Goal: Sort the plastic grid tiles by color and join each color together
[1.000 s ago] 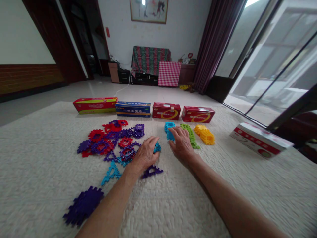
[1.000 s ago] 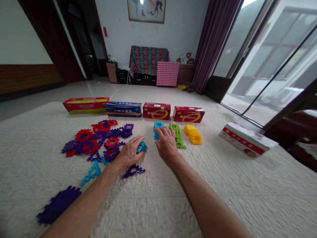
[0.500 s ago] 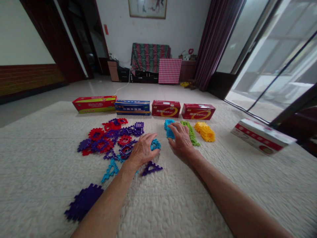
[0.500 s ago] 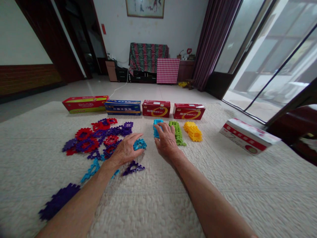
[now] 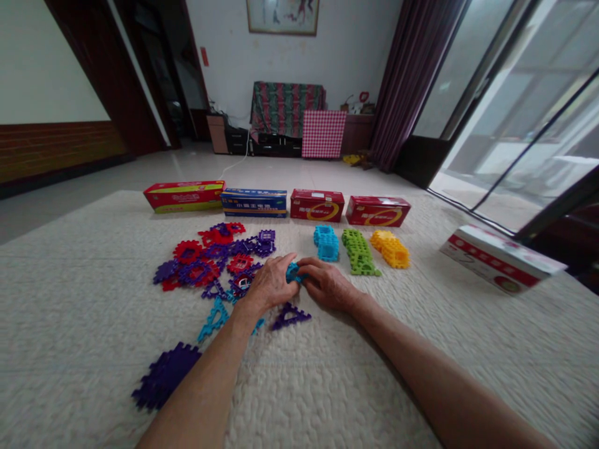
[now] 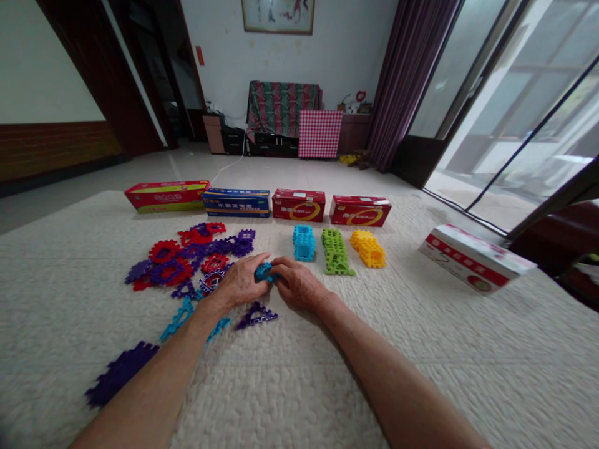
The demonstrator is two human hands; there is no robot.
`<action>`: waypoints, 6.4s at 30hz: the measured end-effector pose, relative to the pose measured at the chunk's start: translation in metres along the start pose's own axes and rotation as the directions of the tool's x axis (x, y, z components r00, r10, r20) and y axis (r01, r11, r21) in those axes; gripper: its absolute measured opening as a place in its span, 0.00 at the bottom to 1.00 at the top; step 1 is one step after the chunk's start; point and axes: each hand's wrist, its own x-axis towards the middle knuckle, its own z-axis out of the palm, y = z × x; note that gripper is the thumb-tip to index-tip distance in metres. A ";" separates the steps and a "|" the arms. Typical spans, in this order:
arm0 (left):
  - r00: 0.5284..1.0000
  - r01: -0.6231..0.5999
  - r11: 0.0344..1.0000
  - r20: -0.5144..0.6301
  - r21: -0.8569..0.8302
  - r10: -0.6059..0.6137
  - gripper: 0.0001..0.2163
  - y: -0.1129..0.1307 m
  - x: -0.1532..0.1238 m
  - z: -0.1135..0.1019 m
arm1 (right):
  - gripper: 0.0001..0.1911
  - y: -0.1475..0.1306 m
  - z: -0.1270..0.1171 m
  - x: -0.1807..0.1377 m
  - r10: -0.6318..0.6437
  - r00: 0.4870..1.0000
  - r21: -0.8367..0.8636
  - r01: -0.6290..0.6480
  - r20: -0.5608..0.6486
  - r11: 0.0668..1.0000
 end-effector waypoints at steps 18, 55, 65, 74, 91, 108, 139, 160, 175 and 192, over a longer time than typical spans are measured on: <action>0.976 0.036 0.967 -0.198 -0.250 -0.088 0.13 0.009 0.003 -0.002 | 0.12 0.008 0.001 0.003 0.253 0.918 0.047 -0.251 -0.306 0.967; 0.956 0.089 0.987 -0.267 -0.131 -0.122 0.12 -0.002 0.004 0.008 | 0.29 0.028 -0.032 -0.012 0.272 0.932 -0.476 -0.358 -0.241 0.803; 0.967 0.082 0.993 -0.234 -0.087 -0.100 0.14 -0.002 0.004 0.004 | 0.27 0.012 -0.029 -0.005 0.115 0.981 -0.330 -0.162 -0.157 0.930; 0.975 0.134 0.989 -0.188 0.055 -0.121 0.16 -0.006 0.002 0.003 | 0.29 -0.016 -0.003 0.000 0.076 0.990 -0.080 -0.067 0.115 0.994; 0.967 0.213 0.966 -0.170 0.143 -0.188 0.15 -0.005 0.000 -0.001 | 0.24 -0.014 -0.008 0.004 0.094 0.988 -0.048 -0.088 0.121 0.995; 0.970 0.224 0.961 -0.131 0.165 -0.204 0.16 -0.006 0.000 0.001 | 0.26 0.028 -0.041 -0.009 0.142 0.970 -0.432 -0.215 -0.195 0.876; 0.968 0.237 0.957 -0.121 0.164 -0.219 0.14 -0.002 0.000 -0.001 | 0.14 -0.013 -0.009 0.000 0.050 0.999 -0.117 -0.049 0.012 0.992; 0.988 0.122 0.983 -0.110 0.140 -0.107 0.13 0.011 -0.014 -0.032 | 0.12 -0.030 0.020 -0.008 0.244 0.965 -0.107 -0.253 -0.097 0.961; 0.864 0.317 0.947 -0.394 -0.058 -0.313 0.11 -0.077 -0.110 -0.082 | 0.11 -0.032 0.022 -0.017 0.233 0.934 0.005 -0.241 -0.271 0.970; 0.895 0.179 0.975 -0.391 -0.130 -0.216 0.09 -0.075 -0.105 -0.069 | 0.18 -0.133 0.054 0.011 -0.128 0.992 0.064 0.127 0.011 0.990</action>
